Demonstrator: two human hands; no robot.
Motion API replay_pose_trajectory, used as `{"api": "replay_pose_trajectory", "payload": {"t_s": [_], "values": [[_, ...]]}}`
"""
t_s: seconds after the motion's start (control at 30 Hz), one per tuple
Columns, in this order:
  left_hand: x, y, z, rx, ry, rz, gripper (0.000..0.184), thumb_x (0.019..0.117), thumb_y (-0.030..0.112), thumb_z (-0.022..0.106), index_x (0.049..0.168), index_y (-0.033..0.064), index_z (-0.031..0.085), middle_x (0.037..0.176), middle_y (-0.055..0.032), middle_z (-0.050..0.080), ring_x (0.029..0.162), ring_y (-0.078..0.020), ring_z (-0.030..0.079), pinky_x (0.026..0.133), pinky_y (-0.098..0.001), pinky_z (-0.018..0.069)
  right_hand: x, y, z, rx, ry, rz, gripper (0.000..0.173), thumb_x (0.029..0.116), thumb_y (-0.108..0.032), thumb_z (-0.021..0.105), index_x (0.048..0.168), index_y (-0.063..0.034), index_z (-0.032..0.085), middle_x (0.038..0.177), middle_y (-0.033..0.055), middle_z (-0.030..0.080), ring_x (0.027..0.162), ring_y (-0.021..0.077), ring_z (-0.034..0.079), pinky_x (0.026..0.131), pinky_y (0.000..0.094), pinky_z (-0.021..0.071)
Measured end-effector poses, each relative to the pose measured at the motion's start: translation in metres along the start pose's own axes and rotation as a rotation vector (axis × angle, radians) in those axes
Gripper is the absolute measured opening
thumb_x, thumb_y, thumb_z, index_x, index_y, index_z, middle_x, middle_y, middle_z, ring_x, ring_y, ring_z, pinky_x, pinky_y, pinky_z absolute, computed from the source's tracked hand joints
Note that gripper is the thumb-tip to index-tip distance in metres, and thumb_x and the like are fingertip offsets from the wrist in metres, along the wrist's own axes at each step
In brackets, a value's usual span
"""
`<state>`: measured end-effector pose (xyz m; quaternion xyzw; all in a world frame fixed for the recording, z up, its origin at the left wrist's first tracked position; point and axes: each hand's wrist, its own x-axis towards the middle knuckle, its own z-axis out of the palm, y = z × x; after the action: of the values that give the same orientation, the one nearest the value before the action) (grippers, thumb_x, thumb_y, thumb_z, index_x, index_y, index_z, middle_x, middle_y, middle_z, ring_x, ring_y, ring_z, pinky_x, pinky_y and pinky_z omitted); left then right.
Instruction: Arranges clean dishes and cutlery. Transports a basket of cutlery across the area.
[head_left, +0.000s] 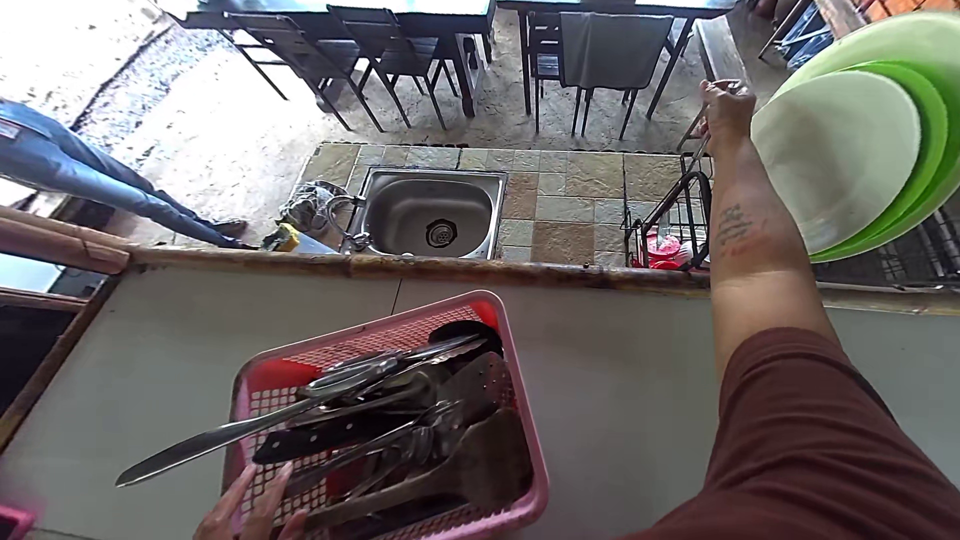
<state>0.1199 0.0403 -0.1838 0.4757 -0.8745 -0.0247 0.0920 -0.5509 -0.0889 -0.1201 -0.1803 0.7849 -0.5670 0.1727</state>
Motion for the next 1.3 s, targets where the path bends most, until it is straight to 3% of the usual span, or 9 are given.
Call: {"api": "replay_pose_trajectory", "payload": {"t_s": [0.1, 0.27, 0.4, 0.73, 0.93, 1.03, 1.17, 1.23, 1.3], "values": [[-0.002, -0.001, 0.002, 0.000, 0.019, 0.001, 0.056, 0.1091, 0.041, 0.041, 0.140, -0.0037, 0.054, 0.142, -0.0432, 0.044, 0.139, -0.0500, 0.043, 0.117, -0.0466, 0.0326, 0.005, -0.005, -0.006, 0.045, -0.056, -0.025, 0.020, 0.1055, -0.003, 0.043, 0.122, 0.0000, 0.054, 0.074, -0.0057, 0.036, 0.051, 0.0015, 0.033, 0.053, 0.0147, 0.0348], [-0.006, -0.003, 0.003, -0.012, 0.007, -0.034, 0.053, 0.1078, 0.037, 0.045, 0.141, -0.0035, 0.054, 0.143, -0.0433, 0.043, 0.139, -0.0519, 0.041, 0.118, -0.0497, 0.0320, 0.112, 0.042, -0.042, 0.118, -0.123, -0.170, 0.031, 0.1028, -0.011, 0.047, 0.132, -0.0117, 0.057, 0.075, -0.0064, 0.045, 0.056, 0.0040, 0.043, 0.057, 0.0222, 0.0438], [-0.006, -0.002, 0.003, -0.027, 0.018, -0.034, 0.054, 0.1082, 0.040, 0.044, 0.142, -0.0018, 0.054, 0.144, -0.0419, 0.043, 0.140, -0.0498, 0.042, 0.118, -0.0485, 0.0318, 0.137, 0.038, -0.067, 0.266, -0.074, -0.282, 0.032, 0.0991, -0.006, 0.047, 0.129, -0.0140, 0.056, 0.075, -0.0075, 0.046, 0.059, 0.0057, 0.048, 0.061, 0.0251, 0.0483], [-0.015, -0.003, -0.004, -0.009, 0.075, -0.041, 0.056, 0.1086, 0.044, 0.042, 0.142, 0.0006, 0.054, 0.143, -0.0405, 0.045, 0.139, -0.0491, 0.043, 0.117, -0.0480, 0.0341, 0.100, 0.043, -0.100, 0.352, 0.026, -0.362, 0.043, 0.0910, 0.000, 0.048, 0.132, -0.0116, 0.053, 0.069, -0.0081, 0.043, 0.052, 0.0052, 0.044, 0.055, 0.0254, 0.0474], [-0.023, -0.001, -0.005, -0.006, 0.098, -0.052, 0.055, 0.1086, 0.043, 0.044, 0.143, 0.0007, 0.053, 0.143, -0.0401, 0.045, 0.137, -0.0490, 0.045, 0.115, -0.0499, 0.0356, 0.062, 0.069, -0.105, 0.514, 0.109, -0.511, 0.024, 0.0928, 0.002, 0.046, 0.110, -0.0116, 0.057, 0.060, -0.0128, 0.045, 0.049, 0.0035, 0.048, 0.057, 0.0248, 0.0519], [-0.025, -0.001, -0.003, -0.001, 0.118, -0.046, 0.055, 0.1086, 0.043, 0.043, 0.142, 0.0014, 0.054, 0.142, -0.0397, 0.046, 0.136, -0.0486, 0.045, 0.114, -0.0499, 0.0355, 0.035, 0.079, -0.103, 0.447, 0.128, -0.572, 0.022, 0.0986, -0.003, 0.043, 0.117, -0.0051, 0.056, 0.080, -0.0065, 0.060, 0.070, 0.0062, 0.063, 0.075, 0.0275, 0.0574], [-0.029, 0.000, -0.003, -0.016, 0.133, -0.064, 0.056, 0.1086, 0.044, 0.043, 0.142, 0.0011, 0.053, 0.142, -0.0402, 0.045, 0.137, -0.0479, 0.044, 0.116, -0.0485, 0.0343, 0.004, 0.105, -0.118, 0.007, -0.015, -0.525, 0.049, 0.1107, -0.031, 0.031, 0.145, 0.0007, 0.046, 0.133, 0.0153, 0.065, 0.119, 0.0194, 0.065, 0.103, 0.0377, 0.0505], [-0.032, 0.001, -0.005, -0.027, 0.131, -0.062, 0.056, 0.1087, 0.043, 0.043, 0.142, -0.0008, 0.053, 0.142, -0.0414, 0.045, 0.138, -0.0496, 0.043, 0.116, -0.0494, 0.0340, -0.012, 0.107, -0.128, -0.178, -0.018, -0.408, 0.056, 0.1115, -0.040, 0.035, 0.145, 0.0022, 0.048, 0.133, 0.0226, 0.063, 0.116, 0.0285, 0.066, 0.103, 0.0460, 0.0509], [-0.034, 0.001, -0.006, -0.032, 0.137, -0.056, 0.057, 0.1086, 0.044, 0.043, 0.142, -0.0014, 0.053, 0.143, -0.0418, 0.044, 0.139, -0.0497, 0.043, 0.117, -0.0489, 0.0334, -0.029, 0.100, -0.137, -0.353, -0.053, -0.245, 0.059, 0.1098, -0.047, 0.040, 0.138, 0.0029, 0.054, 0.122, 0.0289, 0.065, 0.101, 0.0396, 0.070, 0.093, 0.0578, 0.0546]]}}
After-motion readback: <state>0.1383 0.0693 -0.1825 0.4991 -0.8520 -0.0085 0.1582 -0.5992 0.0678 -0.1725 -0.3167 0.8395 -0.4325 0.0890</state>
